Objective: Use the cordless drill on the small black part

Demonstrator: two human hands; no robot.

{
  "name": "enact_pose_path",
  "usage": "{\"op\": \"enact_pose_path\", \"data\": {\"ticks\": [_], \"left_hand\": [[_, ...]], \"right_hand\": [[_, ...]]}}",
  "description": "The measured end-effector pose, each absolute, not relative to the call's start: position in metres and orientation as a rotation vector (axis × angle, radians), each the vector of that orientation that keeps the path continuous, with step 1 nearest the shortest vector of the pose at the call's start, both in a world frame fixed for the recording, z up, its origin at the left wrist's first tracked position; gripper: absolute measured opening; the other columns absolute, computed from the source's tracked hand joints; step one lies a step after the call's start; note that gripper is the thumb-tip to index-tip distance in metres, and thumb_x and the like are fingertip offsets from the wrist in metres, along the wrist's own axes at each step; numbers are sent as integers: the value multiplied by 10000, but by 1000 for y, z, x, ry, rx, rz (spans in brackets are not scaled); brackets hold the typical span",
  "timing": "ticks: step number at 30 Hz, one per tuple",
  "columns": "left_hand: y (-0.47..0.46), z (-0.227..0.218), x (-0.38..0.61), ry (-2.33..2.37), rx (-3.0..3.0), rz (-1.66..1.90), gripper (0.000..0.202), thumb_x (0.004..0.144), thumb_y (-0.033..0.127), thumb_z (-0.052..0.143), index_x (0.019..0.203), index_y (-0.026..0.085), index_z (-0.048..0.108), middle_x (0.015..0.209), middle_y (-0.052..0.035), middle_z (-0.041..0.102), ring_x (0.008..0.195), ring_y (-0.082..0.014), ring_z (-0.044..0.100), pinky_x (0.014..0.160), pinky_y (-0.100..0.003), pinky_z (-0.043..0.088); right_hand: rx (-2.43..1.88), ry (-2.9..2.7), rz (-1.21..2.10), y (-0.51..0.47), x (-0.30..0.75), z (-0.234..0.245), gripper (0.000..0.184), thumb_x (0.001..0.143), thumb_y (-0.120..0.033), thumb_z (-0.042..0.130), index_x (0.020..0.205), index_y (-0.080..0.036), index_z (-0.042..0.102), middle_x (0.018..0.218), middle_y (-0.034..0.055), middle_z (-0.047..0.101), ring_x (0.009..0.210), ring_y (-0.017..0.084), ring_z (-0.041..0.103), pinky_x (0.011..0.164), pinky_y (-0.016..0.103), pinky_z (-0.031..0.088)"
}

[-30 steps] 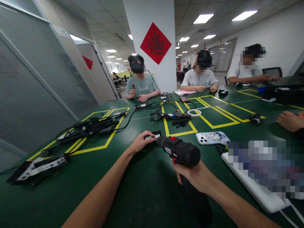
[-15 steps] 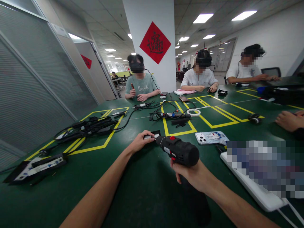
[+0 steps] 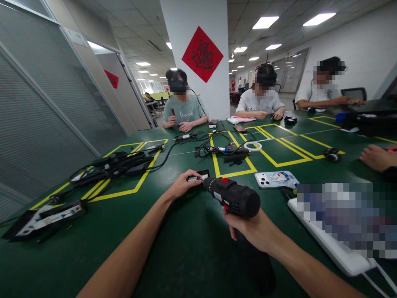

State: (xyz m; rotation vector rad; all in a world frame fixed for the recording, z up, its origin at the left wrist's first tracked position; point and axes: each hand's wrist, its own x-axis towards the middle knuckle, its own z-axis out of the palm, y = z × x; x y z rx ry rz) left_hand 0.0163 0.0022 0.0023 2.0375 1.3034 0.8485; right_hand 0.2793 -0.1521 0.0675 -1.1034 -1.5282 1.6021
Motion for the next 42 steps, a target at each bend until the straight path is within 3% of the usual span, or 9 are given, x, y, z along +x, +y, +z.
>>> {"op": "enact_pose_path", "data": {"ticks": [10, 21, 26, 36, 42], "left_hand": [[1, 4, 17, 1282, 2027, 855, 339, 709, 458, 619, 940, 210, 634, 1022, -43, 581, 973, -214, 542, 898, -354, 406], [0, 7, 16, 1278, 2033, 835, 330, 712, 456, 616, 931, 211, 639, 1007, -39, 581, 984, -220, 538, 910, -359, 396], [1, 5, 15, 1267, 2029, 856, 323, 708, 449, 620, 922, 208, 639, 1003, -40, 582, 974, -219, 542, 905, -361, 394], [-2, 6, 17, 1293, 2012, 856, 333, 701, 457, 623, 922, 208, 637, 1003, -36, 586, 972, -224, 542, 898, -362, 397], [-1, 5, 16, 1295, 2024, 855, 343, 707, 455, 614, 931, 196, 635, 991, -40, 588, 967, -220, 540, 896, -357, 399]], "right_hand": [[-1099, -1488, 1627, -154, 277, 74, 110, 715, -162, 513, 822, -149, 532, 727, -17, 531, 480, 69, 494, 517, 238, 412], [-1121, -1468, 1645, -154, 278, 75, 122, 702, -181, 545, 820, -150, 542, 636, -34, 522, 467, 79, 489, 511, 238, 397], [-1075, -1478, 1634, -154, 279, 74, 123, 715, -182, 534, 833, -148, 534, 743, -10, 546, 479, 71, 492, 522, 246, 413], [-1122, -1541, 1608, -154, 280, 70, 77, 760, -209, 514, 812, -156, 537, 552, -34, 503, 487, 97, 497, 518, 234, 398], [-1157, -1526, 1594, -153, 277, 67, 132, 743, -225, 545, 848, -146, 529, 630, -9, 536, 506, 100, 500, 515, 241, 408]]}}
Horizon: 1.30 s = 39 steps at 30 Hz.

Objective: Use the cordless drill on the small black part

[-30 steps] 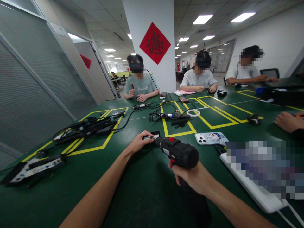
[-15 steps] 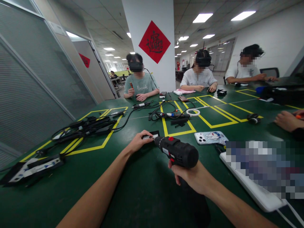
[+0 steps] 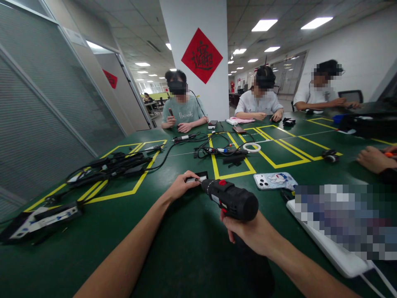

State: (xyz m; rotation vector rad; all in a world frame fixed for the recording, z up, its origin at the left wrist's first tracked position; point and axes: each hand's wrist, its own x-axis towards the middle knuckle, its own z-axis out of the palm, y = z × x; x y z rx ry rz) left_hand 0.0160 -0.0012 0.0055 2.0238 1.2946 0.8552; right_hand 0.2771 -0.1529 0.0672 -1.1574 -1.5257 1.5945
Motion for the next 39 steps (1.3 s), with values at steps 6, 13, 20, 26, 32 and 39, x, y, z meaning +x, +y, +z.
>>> {"op": "enact_pose_path", "data": {"ticks": [6, 13, 20, 26, 32, 39], "left_hand": [[-1, 5, 16, 1292, 2016, 850, 352, 706, 465, 616, 934, 197, 636, 999, -43, 587, 971, -218, 537, 901, -354, 398], [-1, 7, 16, 1287, 2012, 842, 345, 711, 460, 615, 934, 197, 633, 1009, -42, 582, 980, -218, 533, 909, -350, 391], [-1, 6, 15, 1270, 2020, 833, 318, 730, 442, 608, 944, 206, 626, 1013, -35, 576, 983, -214, 531, 906, -349, 384], [-1, 6, 15, 1251, 2022, 844, 314, 729, 436, 610, 940, 204, 624, 1008, -34, 576, 981, -211, 534, 910, -348, 382], [1, 4, 14, 1262, 2017, 837, 323, 725, 442, 610, 946, 208, 627, 998, -34, 579, 954, -209, 542, 887, -347, 395], [0, 5, 14, 1270, 2019, 839, 330, 719, 446, 610, 944, 206, 632, 998, -37, 585, 967, -214, 538, 892, -346, 391]], "right_hand": [[-1193, -1575, 1574, -153, 278, 68, 111, 767, -230, 522, 838, -145, 534, 558, -22, 517, 513, 106, 503, 543, 245, 407], [-1175, -1553, 1588, -156, 276, 75, 136, 751, -212, 534, 863, -136, 523, 617, -29, 508, 498, 90, 490, 517, 236, 391], [-1195, -1575, 1580, -155, 277, 71, 86, 759, -193, 524, 826, -141, 535, 565, -23, 517, 501, 96, 489, 521, 234, 386], [-1144, -1543, 1596, -154, 276, 69, 93, 752, -203, 532, 822, -141, 538, 624, -13, 530, 497, 91, 492, 529, 244, 407], [-1186, -1590, 1563, -153, 278, 71, 89, 765, -207, 512, 806, -140, 553, 546, -24, 511, 492, 99, 497, 518, 235, 392], [-1107, -1529, 1595, -153, 278, 71, 106, 748, -208, 532, 829, -141, 537, 661, -24, 524, 484, 78, 494, 527, 239, 405]]}}
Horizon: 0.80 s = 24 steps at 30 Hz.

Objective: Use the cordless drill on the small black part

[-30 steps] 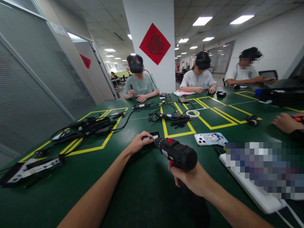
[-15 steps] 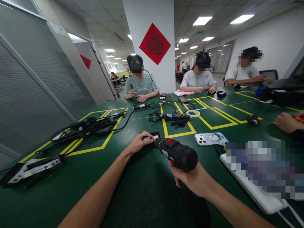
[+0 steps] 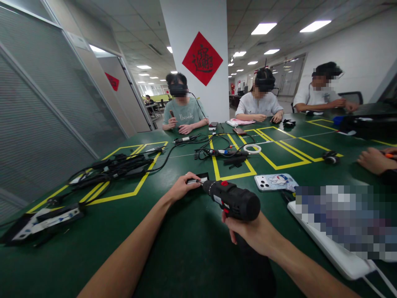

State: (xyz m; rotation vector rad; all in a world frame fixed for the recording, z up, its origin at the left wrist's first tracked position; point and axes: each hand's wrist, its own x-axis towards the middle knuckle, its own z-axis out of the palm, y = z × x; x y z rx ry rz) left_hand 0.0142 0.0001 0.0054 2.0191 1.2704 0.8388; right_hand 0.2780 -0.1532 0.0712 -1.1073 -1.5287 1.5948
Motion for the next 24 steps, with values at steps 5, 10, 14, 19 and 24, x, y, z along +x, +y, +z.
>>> {"op": "enact_pose_path", "data": {"ticks": [5, 10, 14, 19, 24], "left_hand": [[-1, 7, 15, 1269, 2014, 826, 320, 727, 443, 592, 942, 207, 627, 1007, -39, 579, 967, -212, 538, 895, -352, 390], [-2, 9, 16, 1267, 2016, 816, 328, 732, 450, 580, 943, 203, 624, 999, -39, 581, 977, -222, 536, 905, -369, 387], [-3, 10, 16, 1296, 2011, 812, 336, 726, 451, 581, 947, 202, 628, 1007, -44, 589, 978, -227, 537, 908, -376, 389], [-2, 8, 16, 1305, 2011, 813, 334, 719, 449, 589, 941, 202, 629, 1001, -42, 593, 974, -224, 539, 898, -364, 395], [-1, 7, 16, 1302, 2007, 815, 337, 719, 451, 592, 948, 206, 629, 1007, -41, 588, 976, -225, 538, 901, -369, 392]], "right_hand": [[-1099, -1522, 1625, -154, 278, 74, 104, 744, -209, 535, 819, -139, 533, 618, -35, 495, 490, 86, 495, 536, 246, 407], [-1098, -1533, 1613, -154, 279, 73, 98, 748, -212, 529, 818, -144, 541, 640, -29, 508, 495, 86, 500, 535, 242, 409], [-1099, -1551, 1597, -154, 279, 72, 104, 752, -218, 528, 821, -142, 544, 640, -24, 518, 495, 85, 500, 534, 238, 409], [-1121, -1566, 1596, -154, 278, 72, 96, 760, -209, 520, 823, -141, 542, 589, -32, 504, 495, 89, 499, 537, 233, 402], [-1102, -1563, 1598, -154, 279, 72, 98, 757, -211, 521, 823, -141, 541, 614, -27, 510, 496, 87, 498, 532, 232, 404]]}}
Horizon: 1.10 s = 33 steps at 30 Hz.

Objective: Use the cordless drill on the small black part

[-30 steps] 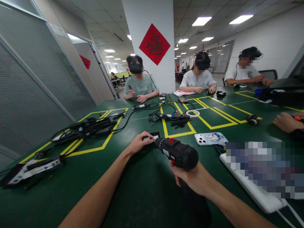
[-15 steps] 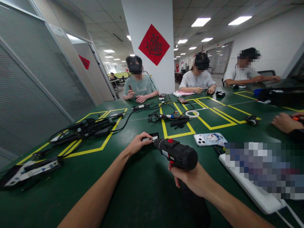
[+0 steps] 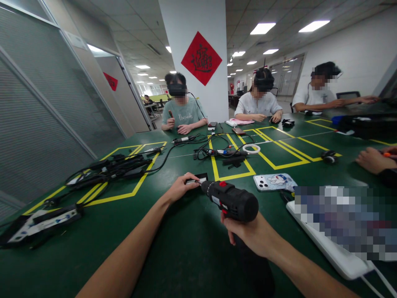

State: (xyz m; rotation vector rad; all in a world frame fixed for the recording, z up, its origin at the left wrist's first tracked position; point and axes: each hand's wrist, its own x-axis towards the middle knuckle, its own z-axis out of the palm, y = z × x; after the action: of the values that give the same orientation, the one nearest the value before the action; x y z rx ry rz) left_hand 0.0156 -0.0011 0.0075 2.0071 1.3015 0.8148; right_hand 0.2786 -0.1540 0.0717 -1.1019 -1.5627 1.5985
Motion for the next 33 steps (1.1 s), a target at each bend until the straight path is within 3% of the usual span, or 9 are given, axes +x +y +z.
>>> {"op": "enact_pose_path", "data": {"ticks": [8, 33], "left_hand": [[-2, 8, 15, 1312, 2008, 806, 335, 720, 445, 593, 955, 209, 628, 1006, -37, 587, 977, -226, 534, 904, -372, 390], [-3, 11, 16, 1297, 2010, 800, 322, 724, 440, 591, 942, 205, 626, 997, -36, 583, 969, -220, 539, 899, -359, 395]], "right_hand": [[-1134, -1574, 1585, -154, 277, 72, 91, 756, -211, 508, 810, -145, 541, 541, -35, 498, 488, 100, 495, 539, 235, 407], [-1148, -1541, 1592, -154, 277, 73, 86, 739, -203, 532, 803, -148, 547, 579, -33, 515, 485, 89, 502, 552, 234, 420]]}}
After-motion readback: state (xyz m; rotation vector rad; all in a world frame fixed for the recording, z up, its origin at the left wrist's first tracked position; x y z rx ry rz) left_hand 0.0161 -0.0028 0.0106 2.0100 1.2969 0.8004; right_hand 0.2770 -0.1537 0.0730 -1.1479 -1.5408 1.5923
